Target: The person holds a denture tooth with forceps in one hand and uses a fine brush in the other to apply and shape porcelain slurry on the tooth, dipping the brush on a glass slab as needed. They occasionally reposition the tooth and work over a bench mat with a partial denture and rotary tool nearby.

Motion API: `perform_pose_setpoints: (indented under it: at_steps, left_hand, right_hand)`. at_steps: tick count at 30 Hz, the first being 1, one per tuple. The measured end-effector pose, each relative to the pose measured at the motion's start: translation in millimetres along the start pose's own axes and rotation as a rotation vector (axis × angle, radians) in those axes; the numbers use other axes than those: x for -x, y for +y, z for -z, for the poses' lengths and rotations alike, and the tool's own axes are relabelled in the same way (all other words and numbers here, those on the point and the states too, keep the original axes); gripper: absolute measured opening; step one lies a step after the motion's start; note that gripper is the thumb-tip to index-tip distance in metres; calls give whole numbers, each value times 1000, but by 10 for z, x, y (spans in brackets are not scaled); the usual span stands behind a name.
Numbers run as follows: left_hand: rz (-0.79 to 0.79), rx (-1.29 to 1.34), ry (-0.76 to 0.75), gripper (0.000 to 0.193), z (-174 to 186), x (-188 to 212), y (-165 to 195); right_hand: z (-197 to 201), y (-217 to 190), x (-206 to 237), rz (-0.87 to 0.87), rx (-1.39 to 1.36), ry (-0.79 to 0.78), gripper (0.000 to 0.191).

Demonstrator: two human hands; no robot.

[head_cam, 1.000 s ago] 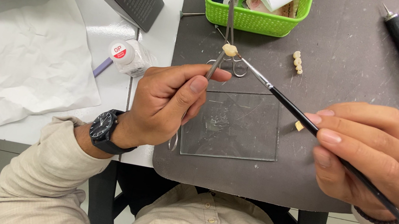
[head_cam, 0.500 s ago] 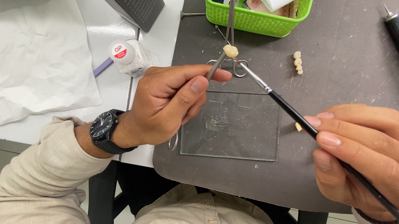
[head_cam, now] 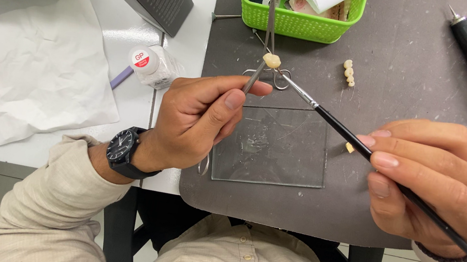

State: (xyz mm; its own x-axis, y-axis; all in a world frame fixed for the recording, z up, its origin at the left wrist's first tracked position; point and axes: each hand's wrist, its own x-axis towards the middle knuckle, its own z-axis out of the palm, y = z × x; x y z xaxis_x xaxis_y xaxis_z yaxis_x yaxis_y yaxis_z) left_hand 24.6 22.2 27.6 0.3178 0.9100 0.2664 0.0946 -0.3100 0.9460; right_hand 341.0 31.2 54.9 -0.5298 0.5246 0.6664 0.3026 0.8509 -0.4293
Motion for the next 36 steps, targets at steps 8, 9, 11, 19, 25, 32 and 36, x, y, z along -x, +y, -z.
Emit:
perform_pose_setpoints:
  at_steps: [8,9,11,19,25,32,36]
  left_hand:
    - [9,2,-5,30,2,4,0]
    - [9,4,-5,30,-1,3,-2]
    - [5,2,-4,30,1,0,-5]
    - [-15,-60,66,23,-42,-18,16]
    - [-24,-145,101,18,-101,-31,64]
    - [-52,-184,126,18,-113,-43,81]
    - [-57,-183,125,18,-114,-44,77]
  right_hand:
    - [-7,23,10,17,3,15,18]
    - [-5,18,8,11,-5,24,18]
    - [-7,22,1,12,-5,28,19]
    - [36,-4,50,-16,-3,46,19]
    - [40,-10,53,-34,36,7,19]
    - [-8,-21,0,-56,39,2,18]
    - [-18,-28,-13,-56,52,-27,18]
